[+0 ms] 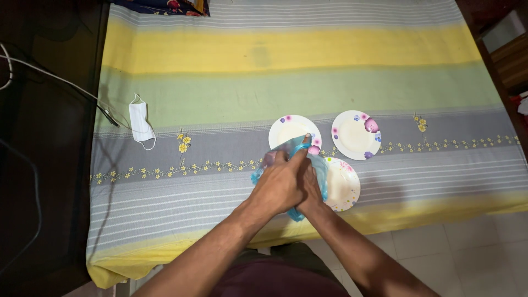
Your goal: The person takes fried food items from a bag and arranges them onto several plates laid out on a bed, then disposes of the empty bags in a kitchen trash bin.
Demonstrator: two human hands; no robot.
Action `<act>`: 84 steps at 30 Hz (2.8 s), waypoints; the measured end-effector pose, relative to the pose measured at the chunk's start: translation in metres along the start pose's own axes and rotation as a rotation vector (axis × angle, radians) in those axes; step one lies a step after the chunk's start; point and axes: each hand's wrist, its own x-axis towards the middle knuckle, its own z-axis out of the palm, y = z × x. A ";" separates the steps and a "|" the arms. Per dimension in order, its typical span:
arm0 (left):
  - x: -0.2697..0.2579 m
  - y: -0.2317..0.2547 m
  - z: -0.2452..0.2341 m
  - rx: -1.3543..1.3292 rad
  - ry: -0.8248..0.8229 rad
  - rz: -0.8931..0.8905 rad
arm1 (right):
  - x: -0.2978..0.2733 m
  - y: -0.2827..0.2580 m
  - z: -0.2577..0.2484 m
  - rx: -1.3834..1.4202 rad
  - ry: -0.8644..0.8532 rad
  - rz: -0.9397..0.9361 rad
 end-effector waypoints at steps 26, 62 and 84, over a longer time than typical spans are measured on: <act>0.034 -0.064 -0.021 -0.068 0.093 0.042 | 0.005 0.046 0.031 0.972 -0.014 -0.053; 0.039 -0.137 0.052 -0.059 0.096 -0.523 | -0.087 0.093 -0.115 1.424 0.976 0.468; 0.053 -0.113 0.132 -0.819 -0.402 -0.551 | -0.106 0.108 -0.089 1.423 0.826 0.451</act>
